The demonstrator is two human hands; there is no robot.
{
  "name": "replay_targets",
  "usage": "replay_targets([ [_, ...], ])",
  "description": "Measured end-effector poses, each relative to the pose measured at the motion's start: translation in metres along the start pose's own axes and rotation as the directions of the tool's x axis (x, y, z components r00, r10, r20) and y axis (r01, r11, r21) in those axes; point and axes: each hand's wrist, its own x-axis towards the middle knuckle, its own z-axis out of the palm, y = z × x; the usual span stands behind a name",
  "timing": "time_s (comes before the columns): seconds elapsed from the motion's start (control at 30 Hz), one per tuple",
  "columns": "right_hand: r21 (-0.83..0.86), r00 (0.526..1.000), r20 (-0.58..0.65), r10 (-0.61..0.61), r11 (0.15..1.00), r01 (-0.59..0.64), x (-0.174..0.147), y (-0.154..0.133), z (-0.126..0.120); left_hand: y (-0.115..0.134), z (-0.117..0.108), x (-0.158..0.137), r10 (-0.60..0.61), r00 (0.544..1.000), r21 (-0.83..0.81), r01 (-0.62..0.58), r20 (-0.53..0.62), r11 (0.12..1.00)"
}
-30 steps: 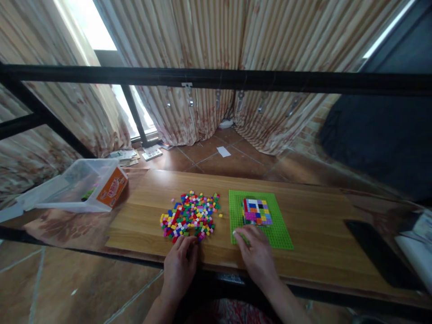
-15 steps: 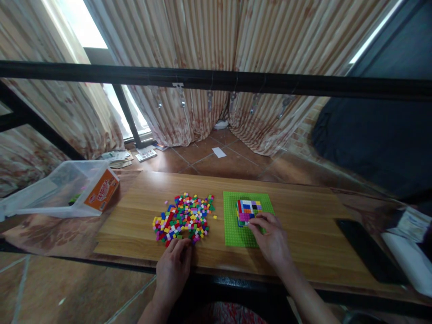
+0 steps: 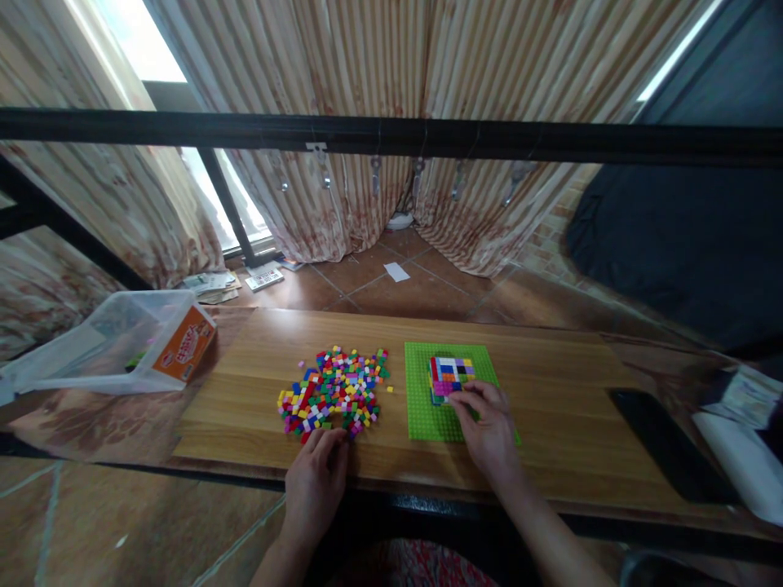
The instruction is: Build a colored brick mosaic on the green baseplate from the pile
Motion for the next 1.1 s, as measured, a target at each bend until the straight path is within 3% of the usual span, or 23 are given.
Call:
replay_targets([
  [0.4,-0.018,0.997,0.020,-0.080,0.997,0.080,-0.004,0.008,-0.002,0.005,-0.001,-0.002,0.013,1.000,-0.023,-0.014,-0.022,1.000],
  [0.63,0.129,0.997,-0.049,0.058,0.990,-0.051,-0.005,0.006,-0.005,0.006,-0.002,-0.001,0.022,0.999,-0.013,-0.023,-0.032,1.000],
  [0.77,0.100,0.984,-0.116,0.137,0.987,-0.126,-0.003,0.004,-0.003,0.005,-0.001,-0.002,0.010,1.000,-0.010,-0.010,-0.023,1.000],
  [0.93,0.012,0.983,-0.160,0.086,0.996,-0.086,-0.001,-0.014,-0.003,0.005,-0.002,-0.002,0.009,1.000,-0.031,-0.009,-0.005,0.999],
  [1.0,0.007,0.993,-0.112,0.022,1.000,-0.021,0.000,-0.026,-0.002,0.005,-0.002,-0.002,-0.001,1.000,-0.032,0.001,0.011,0.999],
  [1.1,0.071,0.993,0.092,-0.077,0.995,0.071,0.003,-0.046,0.010,0.005,-0.001,-0.002,-0.017,1.000,-0.021,0.017,0.020,1.000],
])
